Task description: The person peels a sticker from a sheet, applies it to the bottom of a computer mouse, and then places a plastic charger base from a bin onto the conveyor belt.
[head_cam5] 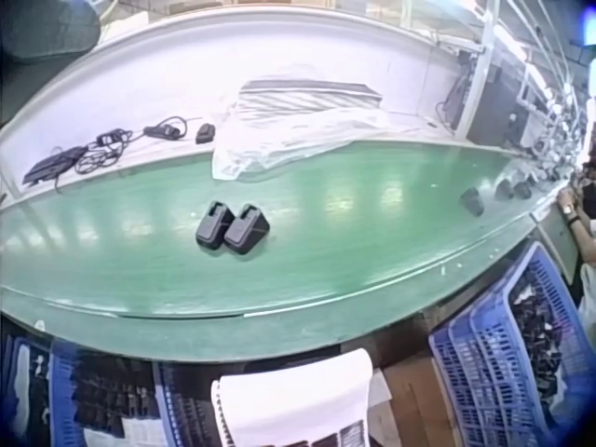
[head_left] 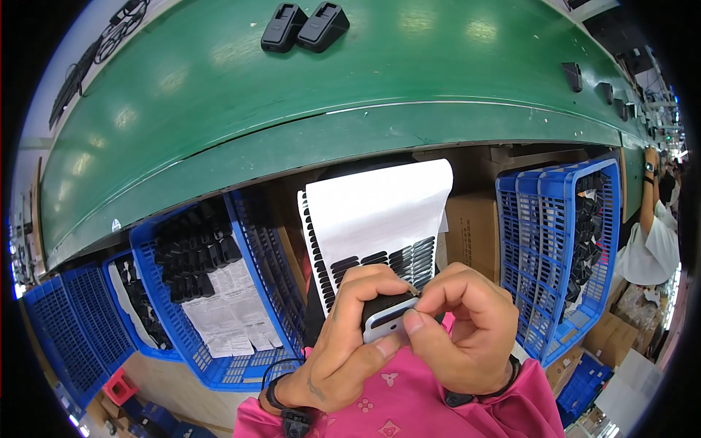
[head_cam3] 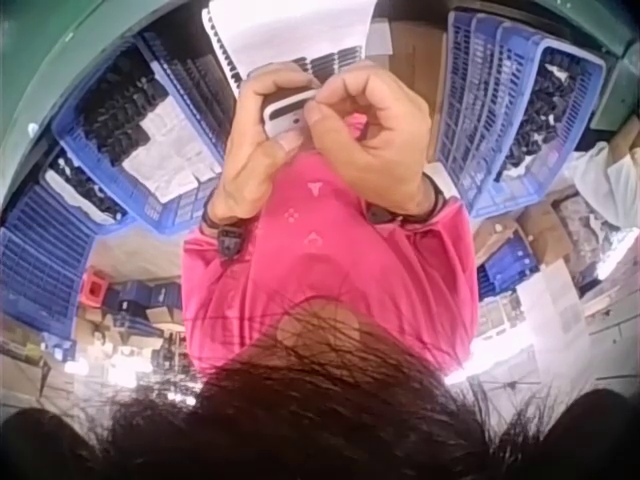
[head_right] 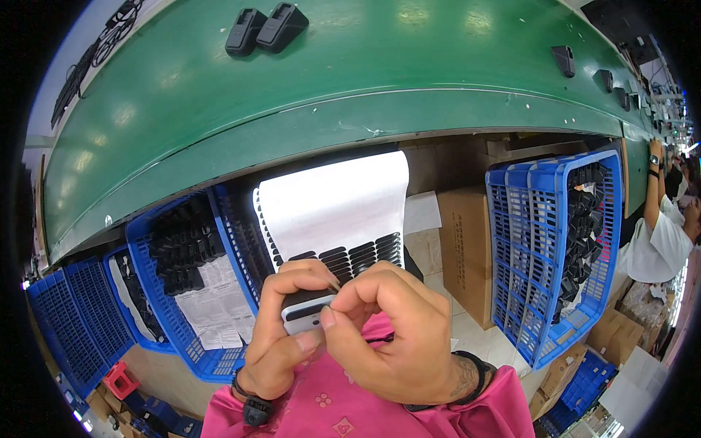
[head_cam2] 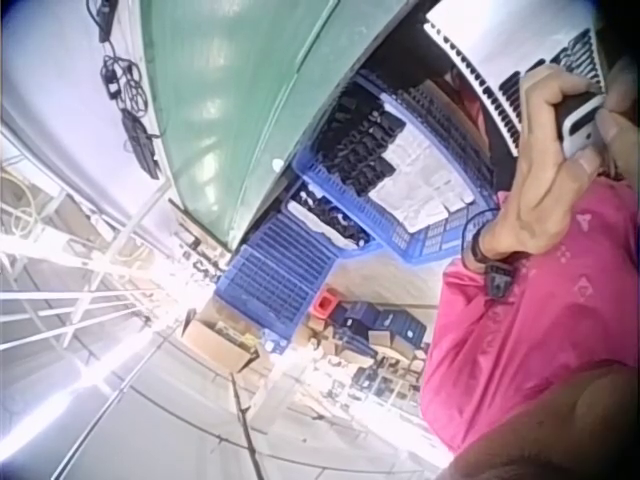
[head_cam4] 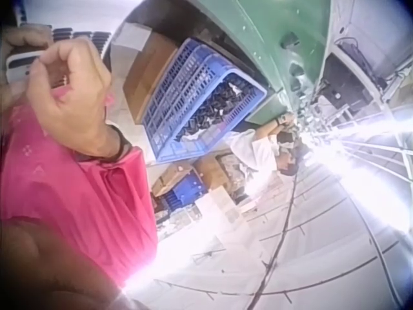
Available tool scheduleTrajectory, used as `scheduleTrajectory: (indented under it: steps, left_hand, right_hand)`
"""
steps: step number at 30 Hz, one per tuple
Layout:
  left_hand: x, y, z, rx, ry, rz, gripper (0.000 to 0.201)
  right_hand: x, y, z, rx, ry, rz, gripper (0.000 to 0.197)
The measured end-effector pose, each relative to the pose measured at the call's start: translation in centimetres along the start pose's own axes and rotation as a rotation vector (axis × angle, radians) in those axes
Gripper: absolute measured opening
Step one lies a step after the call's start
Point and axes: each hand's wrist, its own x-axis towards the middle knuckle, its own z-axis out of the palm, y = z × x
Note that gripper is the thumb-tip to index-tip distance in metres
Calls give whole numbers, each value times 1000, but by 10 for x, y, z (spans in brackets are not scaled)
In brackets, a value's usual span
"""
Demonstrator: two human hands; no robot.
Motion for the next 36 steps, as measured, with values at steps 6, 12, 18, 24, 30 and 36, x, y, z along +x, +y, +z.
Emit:
scheduleTrajectory:
  steps: [6, 12, 18, 24, 30, 36]
  left_hand:
    - [2, 4, 0, -95, -14, -87, 52]
    - [2, 3, -1, -106, -29, -100, 53]
    - [3, 7, -1, -278, 5, -234, 53]
    - [4, 12, -1, -445, 25, -371, 52]
    - [4, 9, -3, -574, 58, -369, 50]
    - [5, 13, -1, -560, 72, -392, 51]
  right_hand:
    - [1, 1, -1, 22, -6, 10, 12]
    - [1, 1, -3, 42, -30, 21, 11]
    - [1, 3, -6, 61, -69, 12, 7]
    - [-5, -1, -4, 217, -36, 143, 8]
    - [-6, 5, 4, 297, 147, 82, 14]
    - [-2, 5, -1, -67, 25, -60, 11]
